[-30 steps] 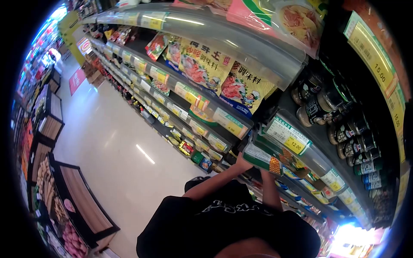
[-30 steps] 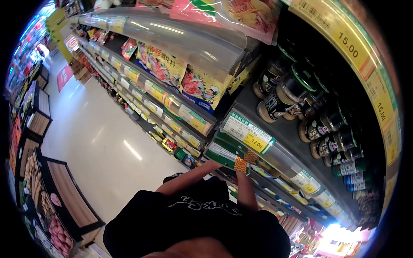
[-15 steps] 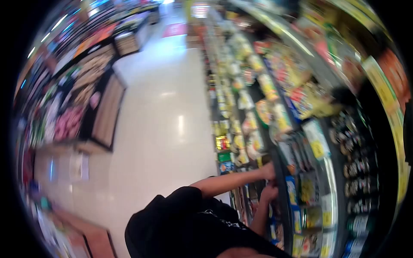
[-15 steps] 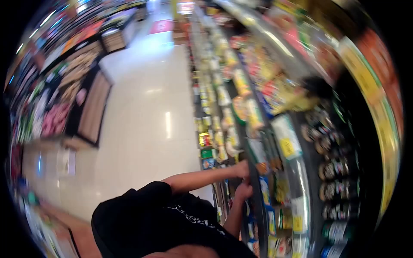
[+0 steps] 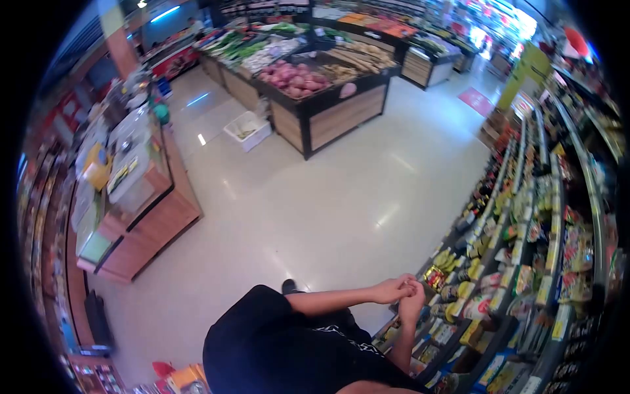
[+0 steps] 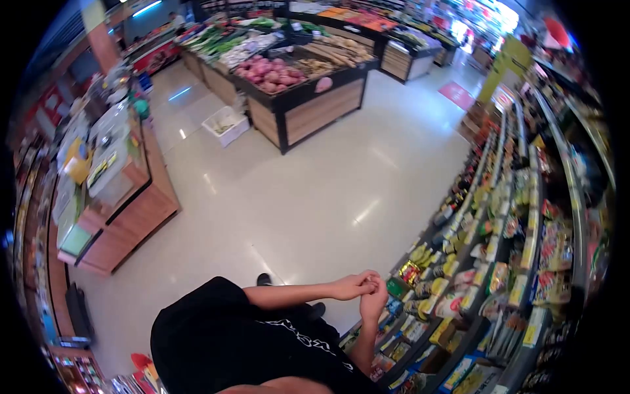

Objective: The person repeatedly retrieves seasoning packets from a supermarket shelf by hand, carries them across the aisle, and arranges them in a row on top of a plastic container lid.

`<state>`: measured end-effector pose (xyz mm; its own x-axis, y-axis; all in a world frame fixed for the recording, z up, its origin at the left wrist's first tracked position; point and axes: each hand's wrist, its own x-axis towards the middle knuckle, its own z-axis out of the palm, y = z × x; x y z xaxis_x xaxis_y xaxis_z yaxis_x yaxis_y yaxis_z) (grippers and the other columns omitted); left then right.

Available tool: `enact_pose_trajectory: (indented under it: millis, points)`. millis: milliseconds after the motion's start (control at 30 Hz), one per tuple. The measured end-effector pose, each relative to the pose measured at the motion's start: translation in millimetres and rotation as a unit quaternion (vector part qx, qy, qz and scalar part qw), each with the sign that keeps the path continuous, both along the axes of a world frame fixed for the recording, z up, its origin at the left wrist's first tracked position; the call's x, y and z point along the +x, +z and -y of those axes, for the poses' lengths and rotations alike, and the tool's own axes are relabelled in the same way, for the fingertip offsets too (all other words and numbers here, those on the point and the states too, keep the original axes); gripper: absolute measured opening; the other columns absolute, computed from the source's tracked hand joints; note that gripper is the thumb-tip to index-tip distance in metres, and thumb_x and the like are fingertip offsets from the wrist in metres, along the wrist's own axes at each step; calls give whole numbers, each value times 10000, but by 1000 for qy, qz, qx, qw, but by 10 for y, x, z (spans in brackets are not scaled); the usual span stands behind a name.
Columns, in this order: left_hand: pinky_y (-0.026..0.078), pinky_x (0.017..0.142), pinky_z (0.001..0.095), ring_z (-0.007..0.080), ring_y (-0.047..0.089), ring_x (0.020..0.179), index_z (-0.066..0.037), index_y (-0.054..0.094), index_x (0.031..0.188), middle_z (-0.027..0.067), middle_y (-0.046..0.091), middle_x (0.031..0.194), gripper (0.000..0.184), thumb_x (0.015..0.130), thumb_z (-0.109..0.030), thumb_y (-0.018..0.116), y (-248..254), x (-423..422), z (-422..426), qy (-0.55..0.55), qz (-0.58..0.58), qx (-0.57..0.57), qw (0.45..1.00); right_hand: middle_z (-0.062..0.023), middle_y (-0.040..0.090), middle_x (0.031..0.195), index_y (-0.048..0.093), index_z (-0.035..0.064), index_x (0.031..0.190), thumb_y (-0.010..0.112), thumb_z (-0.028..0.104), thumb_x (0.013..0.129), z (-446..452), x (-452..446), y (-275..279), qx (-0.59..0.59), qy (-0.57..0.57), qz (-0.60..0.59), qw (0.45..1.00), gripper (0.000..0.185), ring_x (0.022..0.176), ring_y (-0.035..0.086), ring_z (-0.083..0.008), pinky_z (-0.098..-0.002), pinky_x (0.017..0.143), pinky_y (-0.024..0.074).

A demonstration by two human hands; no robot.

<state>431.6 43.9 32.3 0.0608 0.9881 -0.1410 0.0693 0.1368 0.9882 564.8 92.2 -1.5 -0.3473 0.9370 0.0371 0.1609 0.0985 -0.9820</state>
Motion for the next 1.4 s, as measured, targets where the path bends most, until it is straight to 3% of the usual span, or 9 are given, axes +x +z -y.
enact_pose_trajectory:
  millis: [133,400,600,700,933,1033,1167,1333,1400]
  points:
    - [461,919,347,213,591,1042,-46,439,1296,129,620,1110,421,962,-281,538,-296,-739,852,144,21,-14,989,-109,682,899,612,-10,1032,685,-4,798,482,-824,353,41,249,108,962,246,803,650,-155,-278,700,529]
    - [473,816,331,181,576,951,-21,504,1151,97,612,1050,290,956,-233,529,-738,-1869,3044,276,-16,-71,959,-147,698,943,623,4,1074,752,218,752,1925,-2588,613,84,666,294,681,408,841,669,-244,-345,756,520]
    - [496,804,371,272,639,909,5,521,1084,171,651,971,271,888,-181,521,-829,-2772,4705,423,-46,-104,899,-200,686,974,558,14,1121,690,244,804,3567,-3813,231,165,721,266,618,414,901,663,-347,-395,770,515]
    - [501,786,378,286,646,891,0,522,1085,175,660,968,274,878,-178,530,-818,-3112,5448,448,-46,-95,888,-216,680,991,542,13,1134,662,281,829,4257,-4295,436,198,768,294,534,423,921,655,-374,-419,779,513]
    - [485,786,324,181,608,871,-26,573,1026,89,644,921,178,881,-128,584,-788,-3599,6793,457,-44,-142,877,-211,679,1025,528,28,1189,661,328,845,5401,-5123,227,183,856,255,411,475,950,653,-379,-416,837,507]
    - [482,802,324,182,605,881,-24,570,1055,91,641,923,202,897,-148,589,-558,-3720,7207,556,-33,-157,816,-201,681,1031,547,33,1176,667,314,856,5894,-5579,123,165,888,216,372,443,952,655,-368,-405,835,507]
    - [473,832,317,187,600,912,-24,572,1092,101,637,947,224,911,-155,588,-674,-4067,7722,619,-19,-199,760,-187,678,1019,568,22,1164,678,343,842,6546,-6345,83,183,930,210,240,468,941,648,-358,-410,810,502]
    - [467,863,323,200,598,955,-28,573,1117,116,639,996,240,924,-169,580,-743,-4803,8477,655,-18,-208,726,-178,683,1028,592,50,1172,692,333,834,7377,-7288,59,146,954,177,192,451,945,652,-335,-399,823,500]
    - [481,838,368,280,625,961,-19,550,1094,174,647,1000,264,915,-212,575,-684,-5184,8723,666,-42,-212,714,-175,683,1034,595,58,1176,694,327,833,7637,-7739,191,151,957,171,177,447,948,653,-332,-399,832,499]
